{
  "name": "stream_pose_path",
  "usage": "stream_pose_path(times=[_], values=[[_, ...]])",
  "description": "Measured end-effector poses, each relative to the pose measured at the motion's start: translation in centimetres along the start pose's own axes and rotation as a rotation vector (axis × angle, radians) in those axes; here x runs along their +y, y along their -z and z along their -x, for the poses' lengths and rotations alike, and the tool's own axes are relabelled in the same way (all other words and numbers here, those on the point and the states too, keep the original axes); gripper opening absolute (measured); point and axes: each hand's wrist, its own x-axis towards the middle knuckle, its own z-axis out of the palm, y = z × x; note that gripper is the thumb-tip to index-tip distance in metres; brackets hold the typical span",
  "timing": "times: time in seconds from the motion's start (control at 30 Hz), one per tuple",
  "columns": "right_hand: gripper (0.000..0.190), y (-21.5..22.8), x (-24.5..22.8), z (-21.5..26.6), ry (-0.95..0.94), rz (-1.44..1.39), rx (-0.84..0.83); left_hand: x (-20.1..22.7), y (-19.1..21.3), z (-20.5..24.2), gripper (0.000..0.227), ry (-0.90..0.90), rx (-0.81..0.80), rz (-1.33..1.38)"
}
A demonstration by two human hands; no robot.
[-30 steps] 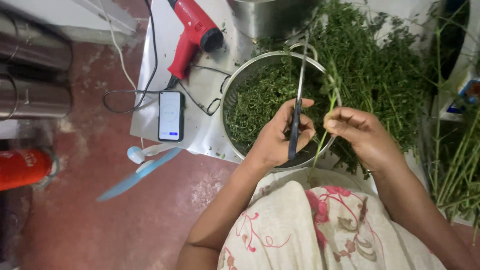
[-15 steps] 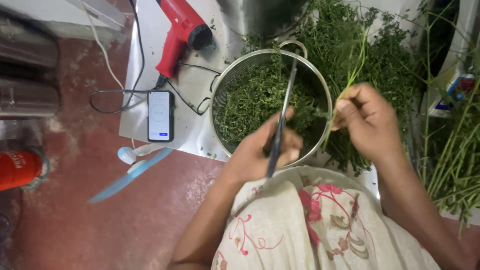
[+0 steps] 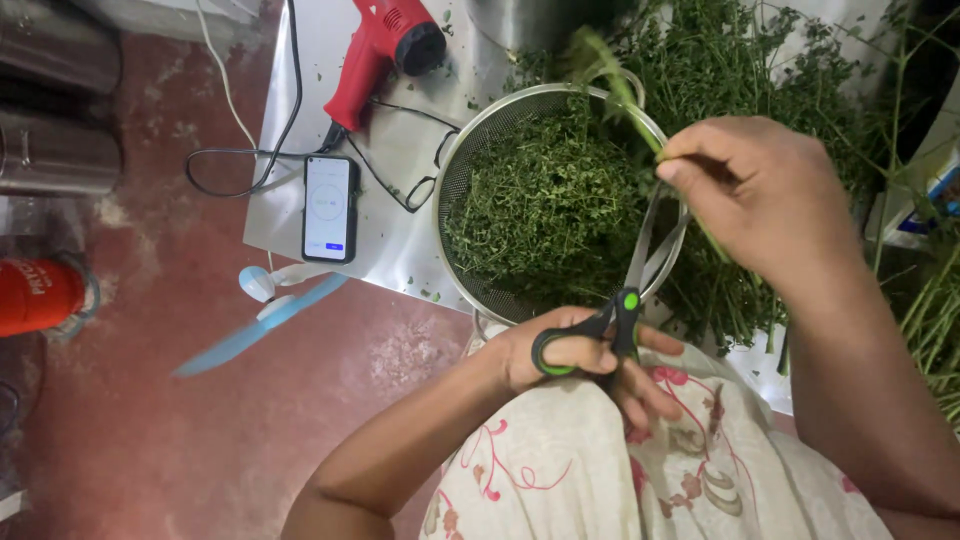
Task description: Cutting green leafy stems into small pieces using scissors over a colander
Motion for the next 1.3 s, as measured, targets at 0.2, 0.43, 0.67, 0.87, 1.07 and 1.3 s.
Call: stream_pose_path(times=[0.2, 0.43, 0.67, 0.87, 1.07, 1.3], values=[[0.005, -1.6, 0.3, 0.0, 0.24, -0.041, 0.067, 1.0, 0.8, -0.9, 0.072, -0.009, -0.006, 0.04], [0.003, -3.2, 1.0, 0.1, 0.276, -0.078, 0.173, 1.0, 0.5, -1.2, 0.064, -0.07, 0.135, -0.167], [0.006, -3.9, 2.4, -0.1, 0.166, -0.203, 0.162, 0.5, 0.4, -0.9, 0.059, -0.093, 0.146, -0.167], [0.007, -3.3, 2.4, -0.3, 0.185, -0.205, 0.094, 0.1, 0.5, -1.2, 0.058, -0.105, 0.198, -0.218], [0.009, -2.9, 2.1, -0.3, 0.193, -0.177, 0.104, -0.5, 0.5, -1.7, 0.055, -0.167, 0.263, -0.306], [0.002, -3.1, 3.4, 0.4, 0.093, -0.268, 0.155, -1.0, 0.5, -1.7, 0.054, -0.207, 0.375, -0.401]])
